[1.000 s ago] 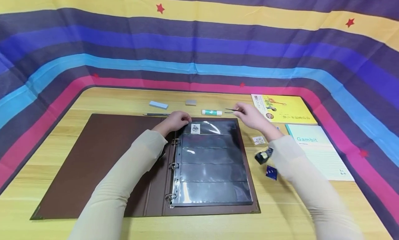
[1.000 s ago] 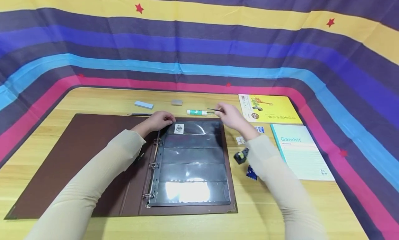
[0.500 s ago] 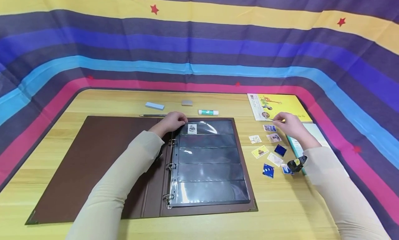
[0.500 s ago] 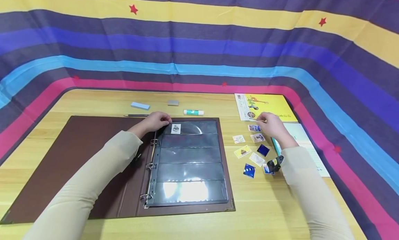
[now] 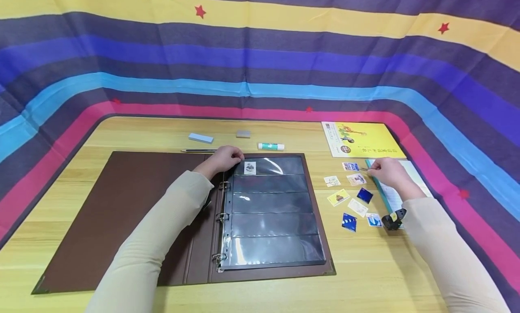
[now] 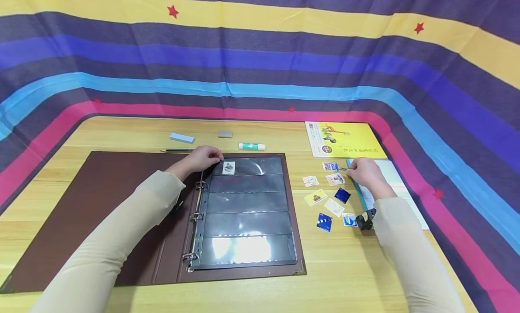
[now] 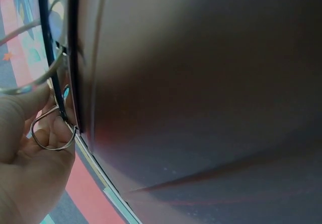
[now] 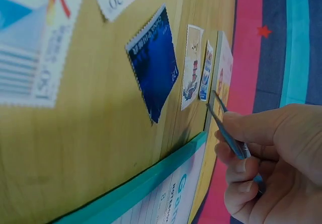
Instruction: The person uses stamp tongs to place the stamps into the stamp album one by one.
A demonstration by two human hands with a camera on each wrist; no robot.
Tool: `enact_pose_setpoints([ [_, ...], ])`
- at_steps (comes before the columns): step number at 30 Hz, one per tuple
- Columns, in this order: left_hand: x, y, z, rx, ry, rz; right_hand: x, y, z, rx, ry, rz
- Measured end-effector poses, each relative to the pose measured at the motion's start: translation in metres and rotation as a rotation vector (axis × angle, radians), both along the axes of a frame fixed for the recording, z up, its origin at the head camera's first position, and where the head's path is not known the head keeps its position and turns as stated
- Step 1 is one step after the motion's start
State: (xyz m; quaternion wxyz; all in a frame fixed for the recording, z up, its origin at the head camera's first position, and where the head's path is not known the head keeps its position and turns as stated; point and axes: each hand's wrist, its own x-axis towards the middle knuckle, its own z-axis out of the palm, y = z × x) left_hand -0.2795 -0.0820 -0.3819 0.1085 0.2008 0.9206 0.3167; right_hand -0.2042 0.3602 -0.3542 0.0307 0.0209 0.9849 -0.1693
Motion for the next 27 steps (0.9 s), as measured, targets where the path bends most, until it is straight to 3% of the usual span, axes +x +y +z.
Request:
enact_pose_setpoints([
  [7,0.001,0.001,0.002,-0.008,-0.04,0.017,-0.001,-0.002,-0.003,0.011,-0.029,-0.001],
  [22,0.002,0.0,0.002,0.001,-0.02,0.018,-0.005,-0.018,-0.01,-0.025,0.031,-0.015],
  [27,0.002,0.001,0.002,-0.006,-0.052,0.03,-0.019,-0.006,-0.028,-0.046,0.087,-0.018],
])
